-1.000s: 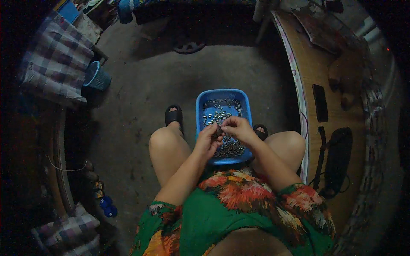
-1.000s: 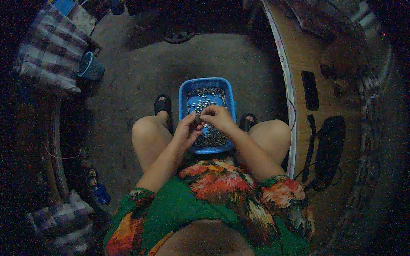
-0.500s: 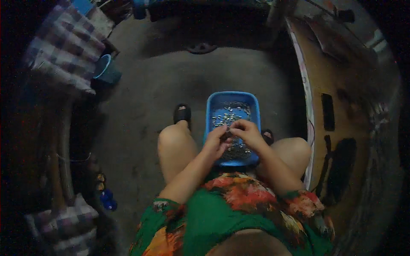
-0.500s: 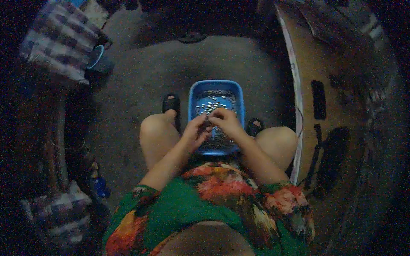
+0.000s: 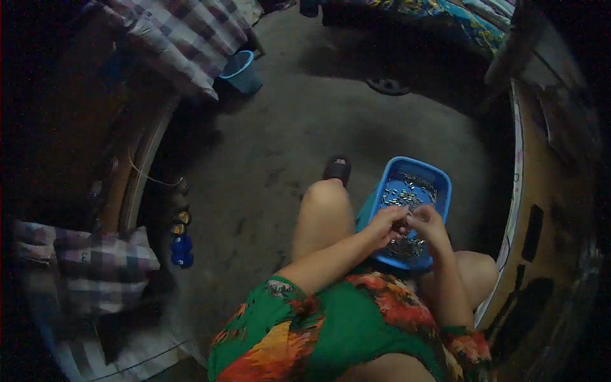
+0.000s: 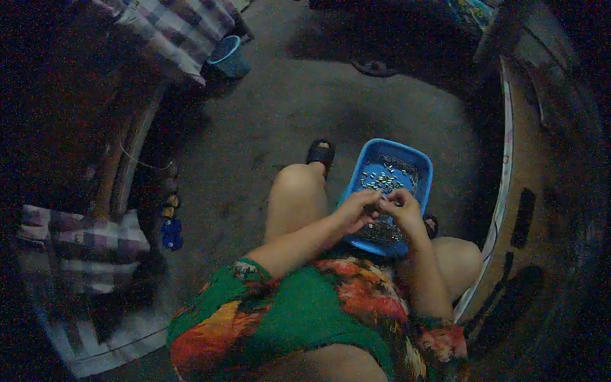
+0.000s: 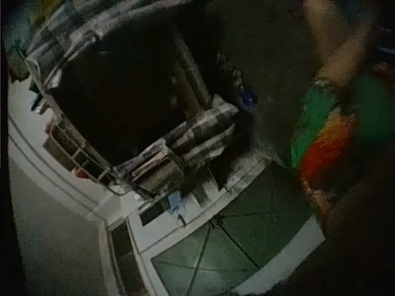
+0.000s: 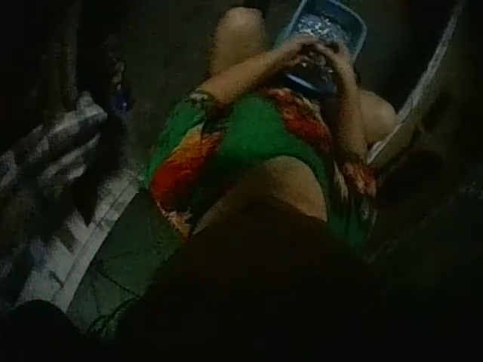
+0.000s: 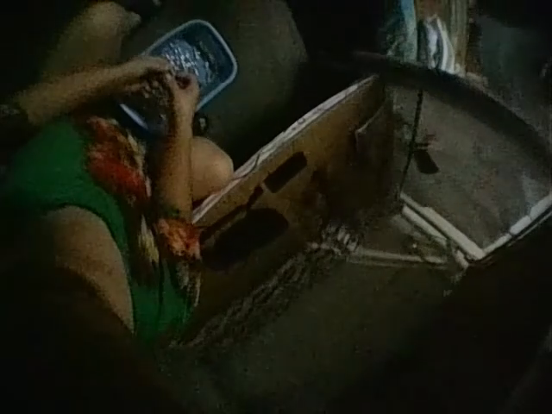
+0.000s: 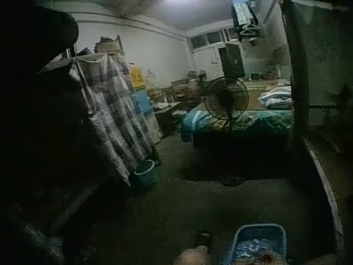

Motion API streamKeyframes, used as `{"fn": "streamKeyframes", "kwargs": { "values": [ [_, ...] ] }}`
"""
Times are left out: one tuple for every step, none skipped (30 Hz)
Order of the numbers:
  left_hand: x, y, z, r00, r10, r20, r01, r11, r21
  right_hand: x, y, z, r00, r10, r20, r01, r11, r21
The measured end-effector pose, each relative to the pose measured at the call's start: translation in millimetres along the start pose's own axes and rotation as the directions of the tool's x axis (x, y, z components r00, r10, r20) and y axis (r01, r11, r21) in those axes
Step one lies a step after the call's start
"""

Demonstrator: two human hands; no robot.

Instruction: Manually sorting through a blue plastic basin filled with small metal rings or beads.

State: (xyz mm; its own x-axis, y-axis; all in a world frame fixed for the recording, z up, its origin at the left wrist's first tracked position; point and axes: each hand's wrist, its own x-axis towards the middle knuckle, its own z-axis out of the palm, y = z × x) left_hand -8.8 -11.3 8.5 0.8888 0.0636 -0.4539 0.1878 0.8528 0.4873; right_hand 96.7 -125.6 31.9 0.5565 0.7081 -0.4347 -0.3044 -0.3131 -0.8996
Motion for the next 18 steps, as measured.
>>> {"fn": "streamKeyframes", "kwargs": {
  "values": [
    [0.7,0.0,-1.5,1.000,0.013,-0.011,-0.013,1.000,-0.003,0.2,-1.9,-0.4,0.999,0.047,-0.003,-0.047,0.999,0.010],
    [1.7,-0.4,-3.7,1.000,0.025,0.013,-0.025,1.000,-0.003,0.3,-3.3,-1.1,0.996,0.094,-0.003,-0.094,0.995,0.019],
    [2.2,-0.7,-5.6,0.999,0.038,0.035,-0.038,0.999,-0.003,1.0,-2.5,-2.5,0.990,0.141,-0.002,-0.141,0.990,0.026],
    [3.7,0.6,0.0,0.999,0.034,-0.036,-0.034,0.999,-0.002,6.2,11.4,-8.8,0.997,0.027,-0.074,-0.026,1.000,0.018],
    [5.5,-0.1,-0.7,0.998,0.053,-0.044,-0.053,0.999,-0.007,8.4,13.9,-14.2,0.997,0.016,-0.080,-0.010,0.997,0.077],
    [7.0,-1.5,-1.2,0.996,0.073,-0.052,-0.073,0.997,-0.013,10.9,15.6,-17.1,0.996,0.007,-0.086,0.005,0.991,0.136],
    [8.9,-3.5,-1.6,0.995,0.083,-0.055,-0.084,0.996,-0.031,8.5,11.1,-18.5,0.991,0.051,-0.125,-0.027,0.982,0.185],
    [7.6,-2.0,0.0,0.993,0.086,-0.075,-0.086,0.996,-0.007,7.0,8.8,-19.3,0.993,0.046,-0.104,-0.027,0.983,0.179],
    [6.3,-0.6,1.6,0.992,0.088,-0.095,-0.087,0.996,0.017,5.6,7.6,-20.2,0.993,0.043,-0.114,-0.024,0.985,0.169],
    [6.1,-1.3,-1.0,0.995,0.082,-0.053,-0.080,0.996,0.029,4.6,6.4,-19.3,0.991,0.039,-0.125,-0.019,0.987,0.158],
    [6.7,-2.4,-2.5,0.993,0.098,-0.062,-0.096,0.995,0.027,5.0,4.8,-16.7,0.992,0.019,-0.123,-0.004,0.993,0.120],
    [7.7,-3.5,-4.2,0.993,0.095,-0.069,-0.092,0.995,0.043,7.6,6.7,-15.3,0.994,0.014,-0.108,-0.002,0.993,0.115],
    [6.7,-2.6,-3.1,0.994,0.087,-0.073,-0.082,0.995,0.058,9.5,9.5,-16.6,0.995,-0.012,-0.094,0.027,0.987,0.159],
    [5.8,-1.4,-2.2,0.995,0.058,-0.078,-0.055,0.998,0.042,10.8,11.7,-17.6,0.996,-0.039,-0.083,0.055,0.977,0.205],
    [4.9,-1.3,-0.9,0.995,0.065,-0.080,-0.062,0.997,0.039,11.1,13.4,-18.4,0.996,-0.040,-0.077,0.055,0.978,0.201],
    [4.2,-2.0,-0.1,0.995,0.080,-0.055,-0.079,0.996,0.031,11.3,13.9,-17.9,0.996,-0.042,-0.083,0.056,0.983,0.176],
    [4.1,-1.9,-0.1,0.995,0.096,-0.030,-0.095,0.995,0.023,11.9,13.6,-16.8,0.995,-0.043,-0.089,0.056,0.987,0.151],
    [4.8,-1.0,-1.8,0.997,0.073,-0.036,-0.073,0.997,0.017,11.9,11.9,-16.4,0.996,-0.044,-0.083,0.056,0.987,0.148]
  ]
}}
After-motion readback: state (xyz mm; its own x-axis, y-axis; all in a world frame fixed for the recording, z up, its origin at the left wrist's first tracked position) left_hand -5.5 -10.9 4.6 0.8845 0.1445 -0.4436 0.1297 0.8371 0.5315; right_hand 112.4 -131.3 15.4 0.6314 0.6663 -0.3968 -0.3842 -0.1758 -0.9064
